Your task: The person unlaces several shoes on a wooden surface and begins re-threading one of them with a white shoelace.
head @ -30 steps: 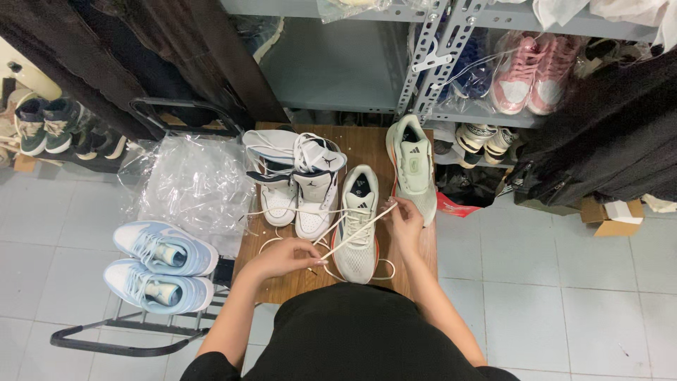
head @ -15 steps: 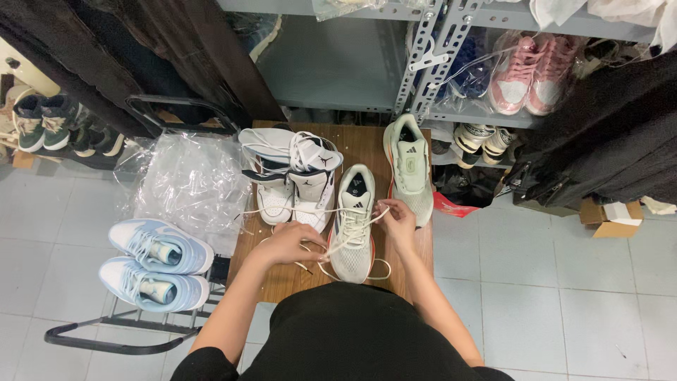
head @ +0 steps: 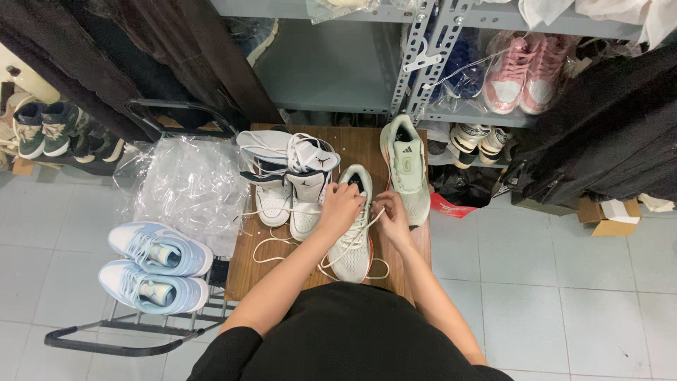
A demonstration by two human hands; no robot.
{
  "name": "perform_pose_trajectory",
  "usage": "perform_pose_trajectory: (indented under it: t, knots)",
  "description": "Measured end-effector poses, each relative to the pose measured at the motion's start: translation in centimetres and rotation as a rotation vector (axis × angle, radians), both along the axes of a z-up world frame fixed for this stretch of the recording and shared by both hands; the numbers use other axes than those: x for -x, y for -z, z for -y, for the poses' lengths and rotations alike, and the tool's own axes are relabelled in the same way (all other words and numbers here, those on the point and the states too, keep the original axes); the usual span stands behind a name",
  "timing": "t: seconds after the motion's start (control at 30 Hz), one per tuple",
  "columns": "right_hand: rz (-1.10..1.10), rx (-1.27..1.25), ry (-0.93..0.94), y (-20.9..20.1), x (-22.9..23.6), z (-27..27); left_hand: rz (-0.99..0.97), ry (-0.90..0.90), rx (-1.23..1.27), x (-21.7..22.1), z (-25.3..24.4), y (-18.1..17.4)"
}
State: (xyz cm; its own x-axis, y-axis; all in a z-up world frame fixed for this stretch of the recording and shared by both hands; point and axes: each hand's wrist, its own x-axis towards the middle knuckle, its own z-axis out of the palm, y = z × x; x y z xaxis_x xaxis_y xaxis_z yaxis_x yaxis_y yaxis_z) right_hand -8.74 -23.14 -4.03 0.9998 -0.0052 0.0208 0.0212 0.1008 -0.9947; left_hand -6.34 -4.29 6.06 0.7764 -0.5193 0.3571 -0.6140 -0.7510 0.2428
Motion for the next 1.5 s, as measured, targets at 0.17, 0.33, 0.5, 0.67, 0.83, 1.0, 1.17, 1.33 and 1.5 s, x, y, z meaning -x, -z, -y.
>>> perform_pose_trajectory:
  t: [0.17,0.33,0.5,0.67,0.83,1.0,1.17,1.33,1.5]
  knots:
    - [0.038,0.031,-0.02,1.2,-0.7,-0.6,0.009,-0.017,-0.023,-0.4,1.0,1.3]
    - [0.01,0.07,-0.049,1.6,-1.1,-0.7,0.025,-0.023,-0.023,-0.7,1.1,1.8]
    - [0.296,0.363,-0.124,0.8,-1.3,0.4,-0.005,-0.028,-0.047,-0.9,0.9,1.9]
    - [0.272,0.533,-0.17,-0.9,-2.0,1.6,0.018,-0.128,0.023,-1.0,0.0,-0.4]
    - [0.194,0.505,-0.213,-1.9,-2.1,1.5,0.143,-0.407,0.333,-0.7,-6.3,-6.0]
    - [0.243,0.516,-0.275,-2.6,-2.3,1.7,0.119,-0.593,0.626,2.3,-14.2,-11.8]
    - [0.27,0.601,-0.28,-4.4,-2.1,1.8,0.264,-0.688,0.622,5.0,-17.9,-14.6]
    - [0.172,0.634,-0.286,-6.8,-1.5,1.1,0.313,-0.697,0.765,6.6,-19.2,-15.2]
    - [0.182,0.714,-0.28,-8.6,-1.1,0.4,0.467,-0.738,0.839,7.9,-20.9,-16.2]
